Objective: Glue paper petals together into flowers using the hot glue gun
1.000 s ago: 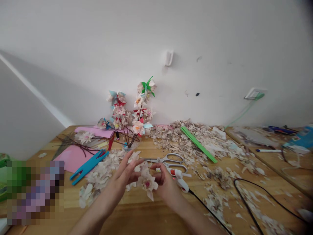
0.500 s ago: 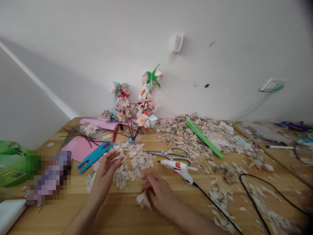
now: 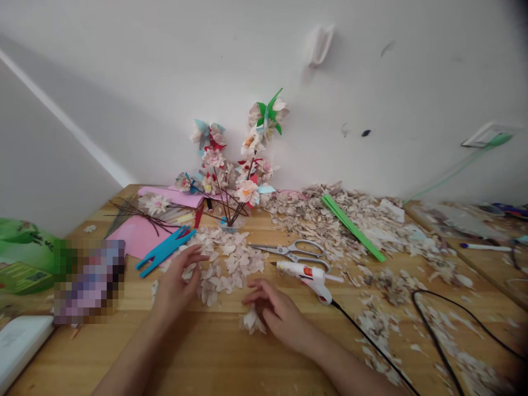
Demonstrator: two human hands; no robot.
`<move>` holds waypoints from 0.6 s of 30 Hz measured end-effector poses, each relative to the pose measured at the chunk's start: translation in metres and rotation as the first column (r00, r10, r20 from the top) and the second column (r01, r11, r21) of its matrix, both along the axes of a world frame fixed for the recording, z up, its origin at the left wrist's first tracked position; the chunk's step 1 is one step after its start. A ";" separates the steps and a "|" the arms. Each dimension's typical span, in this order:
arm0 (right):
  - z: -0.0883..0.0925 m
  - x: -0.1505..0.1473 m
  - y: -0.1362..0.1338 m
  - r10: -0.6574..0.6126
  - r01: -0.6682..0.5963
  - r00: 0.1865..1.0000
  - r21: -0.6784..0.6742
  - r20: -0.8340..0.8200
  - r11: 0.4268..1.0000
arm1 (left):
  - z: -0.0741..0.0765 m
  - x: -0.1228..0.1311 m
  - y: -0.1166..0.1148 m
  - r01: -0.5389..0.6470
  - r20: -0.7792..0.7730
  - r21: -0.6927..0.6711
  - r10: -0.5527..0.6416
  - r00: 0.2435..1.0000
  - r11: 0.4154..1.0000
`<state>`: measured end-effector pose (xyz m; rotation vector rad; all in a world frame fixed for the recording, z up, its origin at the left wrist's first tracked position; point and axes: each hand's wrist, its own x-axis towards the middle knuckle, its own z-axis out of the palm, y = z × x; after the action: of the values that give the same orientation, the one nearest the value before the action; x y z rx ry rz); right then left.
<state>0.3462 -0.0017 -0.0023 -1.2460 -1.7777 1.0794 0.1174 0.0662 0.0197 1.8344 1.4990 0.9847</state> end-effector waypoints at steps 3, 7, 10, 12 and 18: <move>0.001 0.000 0.001 -0.045 0.022 0.988 -0.153 -0.146 0.988 | 0.003 -0.005 0.003 -0.046 0.003 -0.011 0.046 0.999 0.999; 0.000 0.000 -0.001 -0.089 0.017 0.955 -0.245 -0.284 0.969 | 0.003 -0.009 0.005 -0.101 0.015 0.015 0.101 0.995 0.995; -0.004 0.000 -0.002 -0.101 -0.006 0.910 -0.256 -0.402 0.967 | 0.001 -0.009 0.005 -0.097 -0.007 0.054 0.098 0.995 0.994; -0.006 0.000 -0.002 -0.112 -0.021 0.875 -0.269 -0.470 0.963 | 0.001 -0.008 0.004 -0.091 -0.014 0.065 0.092 0.996 0.994; 0.005 0.002 0.003 -0.129 0.064 0.937 -0.205 -0.325 0.977 | 0.001 -0.009 0.005 -0.143 0.006 0.053 0.143 0.990 0.988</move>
<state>0.3479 0.0009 0.0022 -1.1638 -1.3660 1.3418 0.1088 0.0711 0.0204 1.7808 1.6361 1.1037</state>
